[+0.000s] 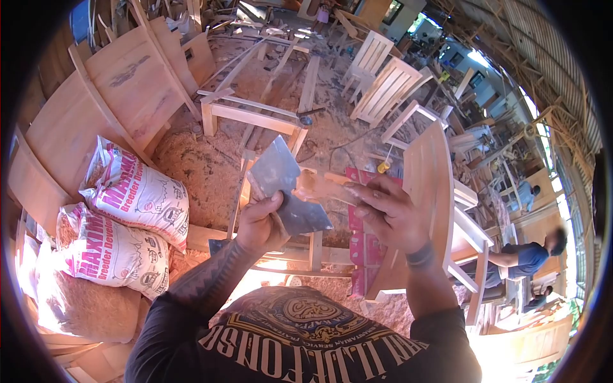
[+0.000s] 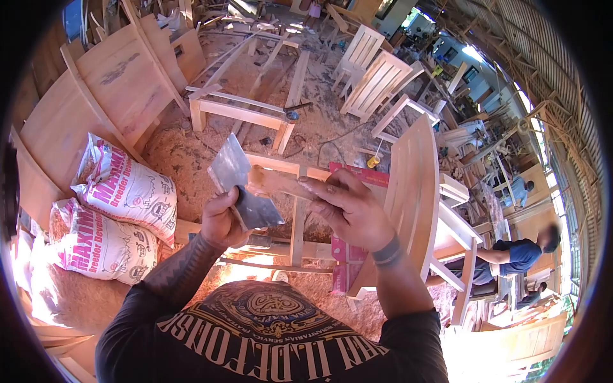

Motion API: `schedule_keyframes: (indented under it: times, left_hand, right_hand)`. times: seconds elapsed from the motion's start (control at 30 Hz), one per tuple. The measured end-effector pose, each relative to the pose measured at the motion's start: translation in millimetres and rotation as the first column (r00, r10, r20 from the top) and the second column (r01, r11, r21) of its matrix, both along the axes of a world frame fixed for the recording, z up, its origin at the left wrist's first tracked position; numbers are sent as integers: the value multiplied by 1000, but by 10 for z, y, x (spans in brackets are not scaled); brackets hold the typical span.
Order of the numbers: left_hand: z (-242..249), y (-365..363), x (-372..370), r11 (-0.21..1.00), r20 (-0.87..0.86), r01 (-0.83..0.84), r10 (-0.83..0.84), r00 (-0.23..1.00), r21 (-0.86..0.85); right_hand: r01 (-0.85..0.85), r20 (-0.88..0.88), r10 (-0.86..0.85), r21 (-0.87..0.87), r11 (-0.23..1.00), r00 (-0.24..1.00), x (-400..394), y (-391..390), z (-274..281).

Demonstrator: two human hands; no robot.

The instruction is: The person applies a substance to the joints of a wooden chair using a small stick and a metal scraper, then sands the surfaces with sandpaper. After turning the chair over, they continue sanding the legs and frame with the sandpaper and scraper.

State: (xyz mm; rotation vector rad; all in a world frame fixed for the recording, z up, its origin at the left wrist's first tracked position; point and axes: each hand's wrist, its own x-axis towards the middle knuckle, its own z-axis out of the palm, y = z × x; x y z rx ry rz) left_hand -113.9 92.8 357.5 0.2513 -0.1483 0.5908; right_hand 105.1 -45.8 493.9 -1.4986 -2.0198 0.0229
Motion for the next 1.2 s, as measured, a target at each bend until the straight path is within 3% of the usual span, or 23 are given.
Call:
schedule_keyframes:
  times: [0.17,0.3,0.37,0.4,0.63,0.73,0.83,0.97,1.07,1.2]
  left_hand:
    - [20,-28,20,982,-9,-123,125,992,146]
    - [-56,-77,80,988,41,133,-130,991,-76]
    - [-86,-82,119,950,144,279,-260,955,-142]
    - [-54,-98,136,946,115,270,-252,961,-181]
    - [-116,-96,207,920,103,258,-237,966,-295]
    - [-241,-47,167,935,131,245,-218,967,-257]
    - [-269,-53,110,951,160,228,-197,967,-208]
    - [-275,-90,106,947,123,248,-226,966,-202]
    - [-342,-213,168,907,58,274,-270,961,-321]
    - [-201,-311,253,910,91,317,-303,949,-267]
  right_hand:
    - [123,50,-128,91,988,991,6,30,13]
    - [172,-18,-172,171,970,985,-207,82,90]
    - [155,60,-174,236,959,983,-202,140,-23]
    - [143,100,-175,265,953,979,-216,169,-57]
    - [147,-85,-133,199,969,988,-202,249,-426]
    - [153,-4,-154,138,979,988,-37,136,-443]
    - [136,184,-147,73,988,972,110,20,-394]
    - [168,-2,-168,82,982,986,43,-11,-350]
    - [156,-93,-142,168,973,985,-85,46,-390]
    - [109,-217,-71,168,980,973,-280,158,-602]
